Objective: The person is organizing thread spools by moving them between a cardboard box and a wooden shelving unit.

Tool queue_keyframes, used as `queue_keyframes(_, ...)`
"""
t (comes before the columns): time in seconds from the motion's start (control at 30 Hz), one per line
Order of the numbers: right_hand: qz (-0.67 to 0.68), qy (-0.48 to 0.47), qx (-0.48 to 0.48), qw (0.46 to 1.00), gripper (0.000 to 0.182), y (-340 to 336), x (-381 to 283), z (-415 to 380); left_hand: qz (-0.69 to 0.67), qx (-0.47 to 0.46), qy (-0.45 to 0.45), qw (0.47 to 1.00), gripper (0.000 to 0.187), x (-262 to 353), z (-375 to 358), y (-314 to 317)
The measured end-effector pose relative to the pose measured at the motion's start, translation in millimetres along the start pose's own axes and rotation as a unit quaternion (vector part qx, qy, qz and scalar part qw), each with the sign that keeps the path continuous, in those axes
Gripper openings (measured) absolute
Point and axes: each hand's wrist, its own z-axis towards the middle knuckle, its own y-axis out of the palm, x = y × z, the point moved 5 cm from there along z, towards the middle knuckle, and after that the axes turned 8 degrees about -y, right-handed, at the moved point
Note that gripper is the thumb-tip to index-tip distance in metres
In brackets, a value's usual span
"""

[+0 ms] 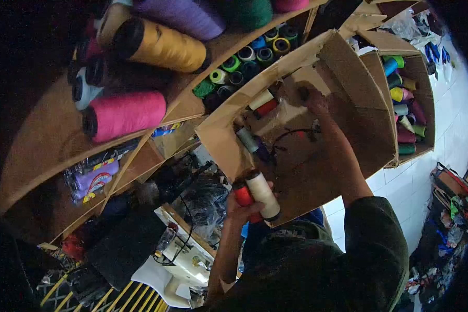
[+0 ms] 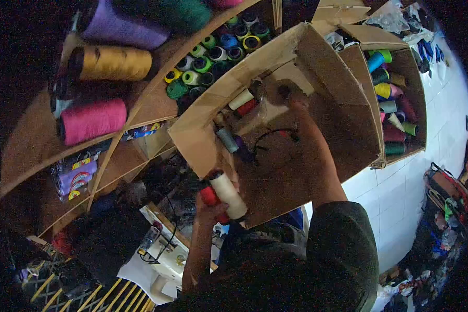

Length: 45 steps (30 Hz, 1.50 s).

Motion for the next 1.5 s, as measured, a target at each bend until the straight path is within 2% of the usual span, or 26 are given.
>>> queue_keyframes(0.1,0.034,-0.052,-0.122,0.991,0.048,41.9,-1.7,-1.1,-0.015,-0.003,0.002,1.0,0.072,3.4,-13.9,-20.3)
queue_keyframes(0.17,0.274,-0.099,-0.289,0.912,0.053,59.2,-23.0,-32.1,0.01,-0.015,0.013,1.0,0.07,11.8,-18.6,-28.8)
queue_keyframes(0.23,0.29,-0.044,-0.409,0.864,0.064,63.3,-47.3,-67.8,0.004,-0.024,0.052,0.998,0.068,15.6,-30.0,-32.8)
queue_keyframes(0.3,0.394,-0.168,-0.404,0.808,0.07,23.3,-98.2,-120.4,0.004,-0.019,0.098,0.995,0.067,30.2,-45.1,-38.0)
queue_keyframes(0.33,0.456,-0.157,-0.398,0.78,0.069,5.1,-123.4,-142.4,-0.006,0.003,0.093,0.996,0.066,36.8,-56.4,-39.5)
queue_keyframes(0.37,0.513,-0.144,-0.395,0.748,0.068,-10.3,-145.2,-163.0,0.005,0.008,0.13,0.992,0.065,40.8,-64.1,-50.7)
queue_keyframes(0.43,0.648,-0.121,-0.384,0.646,0.063,-27.2,-178.2,-192.0,-0.01,-0.01,0.167,0.986,0.063,57.4,-85.2,-64.2)
queue_keyframes(0.5,0.596,-0.179,-0.329,0.711,0.059,-58.0,-210.3,-209.6,-0.022,0.008,0.216,0.976,0.062,73.6,-112.0,-82.2)
queue_keyframes(0.57,0.601,-0.251,-0.324,0.686,0.055,-92.7,-251.8,-236.5,-0.012,0.008,0.261,0.965,0.062,87.7,-133.4,-99.2)
queue_keyframes(0.6,0.537,-0.278,-0.278,0.746,0.054,-100.2,-262.0,-236.7,0.012,-0.001,0.291,0.957,0.063,97.5,-145.5,-110.2)
queue_keyframes(0.63,0.499,-0.342,-0.269,0.749,0.052,-113.7,-291.7,-252.5,0.002,0.015,0.319,0.948,0.063,104.2,-157.8,-124.6)
queue_keyframes(0.7,0.417,-0.461,-0.242,0.745,0.05,-135.1,-354.3,-296.1,-0.051,0.076,0.364,0.927,0.063,115.3,-186.0,-153.0)
queue_keyframes(0.77,0.354,-0.532,-0.197,0.744,0.05,-133.6,-408.6,-324.5,-0.036,0.158,0.444,0.881,0.055,132.4,-216.9,-176.4)
queue_keyframes(0.83,0.311,-0.586,-0.166,0.73,0.051,-124.2,-469.3,-361.3,-0.085,0.279,0.496,0.818,0.05,147.5,-251.9,-193.9)
queue_keyframes(0.87,0.294,-0.619,-0.126,0.717,0.049,-118.6,-496.8,-379.7,-0.121,0.305,0.522,0.788,0.055,153.2,-261.8,-206.1)
queue_keyframes(0.97,0.261,-0.668,-0.016,0.696,0.049,-98.7,-571.1,-435.9,-0.138,0.37,0.555,0.732,0.054,167.4,-287.4,-227.0)
queue_keyframes(1.0,0.221,-0.694,0.021,0.685,0.049,-92.8,-596.4,-444.6,-0.139,0.377,0.553,0.73,0.055,172.5,-289.0,-232.0)
queue_keyframes(1.03,0.176,-0.719,0.055,0.67,0.049,-86.5,-621.1,-449.6,-0.161,0.323,0.577,0.733,0.057,178.4,-292.6,-227.7)
queue_keyframes(1.1,0.152,-0.743,0.122,0.64,0.049,-77.8,-670.2,-457.6,-0.176,0.343,0.574,0.722,0.059,184.4,-299.1,-222.8)
queue_keyframes(1.13,0.135,-0.745,0.132,0.64,0.048,-74.4,-694.9,-454.6,-0.157,0.329,0.605,0.708,0.061,186.3,-296.3,-226.0)
queue_keyframes(1.17,0.12,-0.744,0.141,0.642,0.047,-71.0,-717.4,-451.2,-0.146,0.363,0.571,0.721,0.062,184.4,-299.3,-226.4)
queue_keyframes(1.23,0.093,-0.755,0.164,0.627,0.046,-64.5,-762.4,-442.0,-0.129,0.355,0.588,0.716,0.064,181.4,-289.7,-236.4)
queue_keyframes(1.27,0.066,-0.746,0.154,0.644,0.046,-63.8,-785.5,-435.0,-0.149,0.347,0.583,0.719,0.064,178.5,-283.4,-238.8)
queue_keyframes(1.3,0.021,-0.742,0.213,0.636,0.044,-61.3,-808.4,-422.6,-0.151,0.348,0.567,0.731,0.064,174.3,-282.8,-238.0)
queue_keyframes(1.37,0.022,-0.692,0.198,0.694,0.042,-54.2,-845.2,-398.2,-0.152,0.35,0.533,0.755,0.065,171.9,-286.3,-237.9)
queue_keyframes(1.5,-0.121,-0.612,0.151,0.767,0.05,-36.2,-887.6,-361.4,-0.182,0.301,0.54,0.764,0.068,169.3,-273.8,-248.6)
